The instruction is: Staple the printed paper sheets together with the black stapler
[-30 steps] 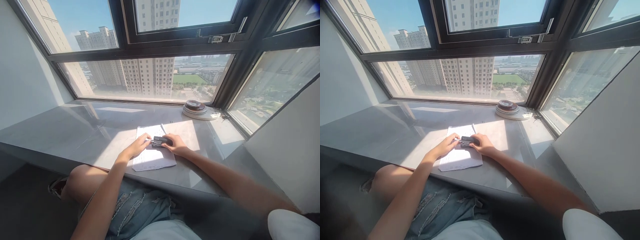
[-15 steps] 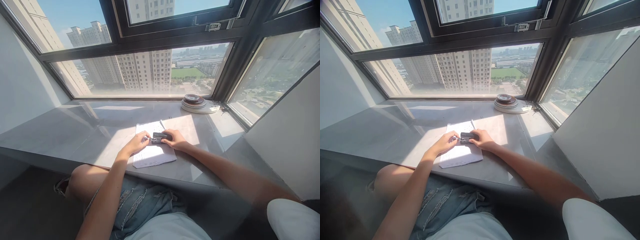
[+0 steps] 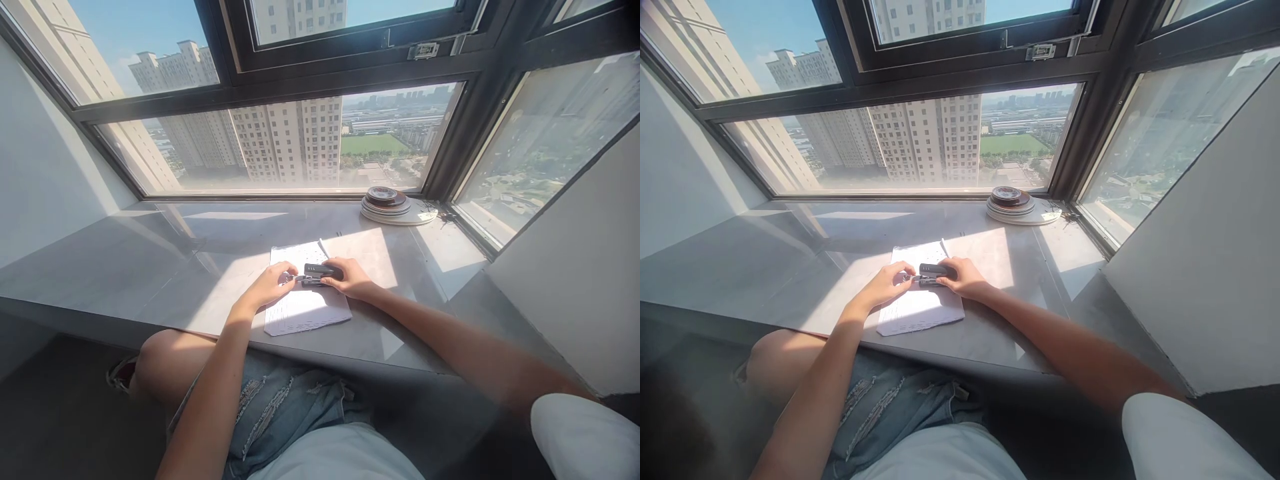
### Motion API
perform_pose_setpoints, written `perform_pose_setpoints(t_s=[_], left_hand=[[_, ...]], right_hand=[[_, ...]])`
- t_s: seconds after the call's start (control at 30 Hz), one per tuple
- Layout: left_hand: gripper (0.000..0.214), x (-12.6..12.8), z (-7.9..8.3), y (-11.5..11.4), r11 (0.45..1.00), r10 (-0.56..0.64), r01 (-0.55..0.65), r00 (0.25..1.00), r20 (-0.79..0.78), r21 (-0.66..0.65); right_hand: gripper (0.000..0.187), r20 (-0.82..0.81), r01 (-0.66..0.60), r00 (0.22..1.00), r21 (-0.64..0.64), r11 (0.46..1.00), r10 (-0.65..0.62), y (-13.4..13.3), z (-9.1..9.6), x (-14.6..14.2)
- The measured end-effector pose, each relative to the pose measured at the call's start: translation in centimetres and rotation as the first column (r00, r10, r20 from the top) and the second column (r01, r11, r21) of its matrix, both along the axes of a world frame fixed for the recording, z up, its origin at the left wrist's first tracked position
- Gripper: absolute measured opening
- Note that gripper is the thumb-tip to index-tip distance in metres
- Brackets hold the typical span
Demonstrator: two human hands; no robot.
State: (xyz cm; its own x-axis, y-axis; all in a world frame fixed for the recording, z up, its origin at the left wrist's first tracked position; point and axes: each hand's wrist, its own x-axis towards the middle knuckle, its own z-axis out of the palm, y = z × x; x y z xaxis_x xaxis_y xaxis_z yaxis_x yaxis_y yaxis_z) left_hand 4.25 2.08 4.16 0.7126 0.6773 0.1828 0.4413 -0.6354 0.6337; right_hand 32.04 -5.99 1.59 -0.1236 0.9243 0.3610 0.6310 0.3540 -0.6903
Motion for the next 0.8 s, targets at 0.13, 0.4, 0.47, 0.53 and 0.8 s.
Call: perform_pose_setpoints(t_s=[0.13,0.4,0.47,0.53,0.8], left_hand=[[0.024,-1.0,0.3,-0.8,0.991,0.134,-0.132,0.987,0.087,-0.033],[0.04,-1.2,-1.3,-3.6,0.943,0.265,-0.199,0.935,0.237,-0.268],[0.041,-1.1,-1.8,-3.7,0.932,0.277,-0.195,0.928,0.251,-0.306],[0.04,-1.0,-2.1,-3.7,0.915,0.303,-0.203,0.917,0.259,-0.349],[0.046,1.7,-1.3,-5.3,0.816,0.374,-0.198,0.897,0.236,-0.543]], right_hand=[[0.03,-0.021,-0.002,1.0,-0.021,1.0,0.001,0.0,0.1,0.0],[0.031,-0.032,-0.003,0.999,0.015,1.0,0.004,0.4,-0.5,0.1],[0.032,-0.032,-0.011,0.999,0.024,1.0,0.012,0.4,-0.6,0.2],[0.031,-0.02,-0.022,1.0,0.027,0.999,0.022,0.4,-0.5,0.1],[0.028,-0.007,-0.046,0.999,0.051,0.998,0.046,0.2,-0.2,-0.1]])
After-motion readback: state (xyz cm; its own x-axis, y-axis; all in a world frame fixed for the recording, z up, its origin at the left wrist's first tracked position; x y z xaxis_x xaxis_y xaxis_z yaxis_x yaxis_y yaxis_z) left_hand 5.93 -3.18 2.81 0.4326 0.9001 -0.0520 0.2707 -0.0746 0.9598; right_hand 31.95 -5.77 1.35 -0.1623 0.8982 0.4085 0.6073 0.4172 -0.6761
